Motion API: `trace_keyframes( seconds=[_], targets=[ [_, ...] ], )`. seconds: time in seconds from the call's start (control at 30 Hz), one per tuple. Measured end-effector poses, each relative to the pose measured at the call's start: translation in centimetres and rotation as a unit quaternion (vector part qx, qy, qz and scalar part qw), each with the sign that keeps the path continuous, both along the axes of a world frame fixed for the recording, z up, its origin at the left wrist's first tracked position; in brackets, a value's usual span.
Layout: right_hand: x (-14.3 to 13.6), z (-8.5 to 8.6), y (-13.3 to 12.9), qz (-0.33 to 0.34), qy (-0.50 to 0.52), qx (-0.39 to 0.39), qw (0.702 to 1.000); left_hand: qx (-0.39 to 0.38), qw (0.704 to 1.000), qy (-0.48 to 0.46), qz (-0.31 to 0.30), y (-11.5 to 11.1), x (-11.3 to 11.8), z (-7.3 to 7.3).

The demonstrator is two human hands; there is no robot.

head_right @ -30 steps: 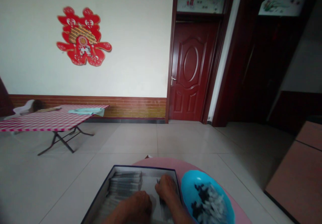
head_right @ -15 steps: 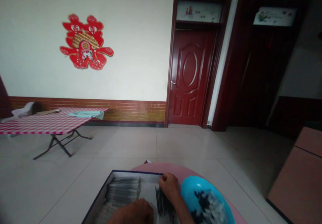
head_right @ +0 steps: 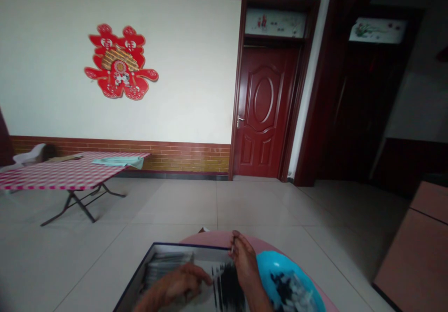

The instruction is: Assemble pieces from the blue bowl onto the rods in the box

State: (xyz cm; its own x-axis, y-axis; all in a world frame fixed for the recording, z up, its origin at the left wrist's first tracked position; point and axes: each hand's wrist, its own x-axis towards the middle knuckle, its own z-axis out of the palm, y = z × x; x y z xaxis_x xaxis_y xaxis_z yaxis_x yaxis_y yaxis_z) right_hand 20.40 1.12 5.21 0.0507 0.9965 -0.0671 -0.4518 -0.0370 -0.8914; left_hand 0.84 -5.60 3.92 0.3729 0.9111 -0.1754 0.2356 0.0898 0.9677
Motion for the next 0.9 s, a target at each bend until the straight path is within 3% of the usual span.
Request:
trace_keyframes(
  seconds=[0.17, 0.4, 0.57, 0.7, 0.9],
  targets=[
    [-1.6, -0.8, -1.2, -0.007, 0.057, -0.024, 0.998, -0.014, 0.975, -0.179, 0.130, 1.3, 0.0, -1.2],
    [-3.5, -2.2, -3.0, 0.040, -0.008, 0.001, 0.999, -0.028, 0.962, -0.235, 0.135, 1.2, 0.7, -0.4],
    [-3.9, -2.4, -2.9, 0.075, -0.008, -0.014, 0.997, -0.036, 0.918, -0.319, 0.233, 1.8, 0.4, -0.9],
    [-4.1, -2.5, -2.8, 0.072, 0.005, -0.037, 0.997, -0.041, 0.896, -0.328, 0.296, 2.2, 0.1, -1.3],
    [-4.3, -2.7, -3.1, 0.099, -0.027, 0.007, 0.995, -0.056, 0.874, -0.346, 0.338, 2.3, 0.1, -1.6]
  ],
)
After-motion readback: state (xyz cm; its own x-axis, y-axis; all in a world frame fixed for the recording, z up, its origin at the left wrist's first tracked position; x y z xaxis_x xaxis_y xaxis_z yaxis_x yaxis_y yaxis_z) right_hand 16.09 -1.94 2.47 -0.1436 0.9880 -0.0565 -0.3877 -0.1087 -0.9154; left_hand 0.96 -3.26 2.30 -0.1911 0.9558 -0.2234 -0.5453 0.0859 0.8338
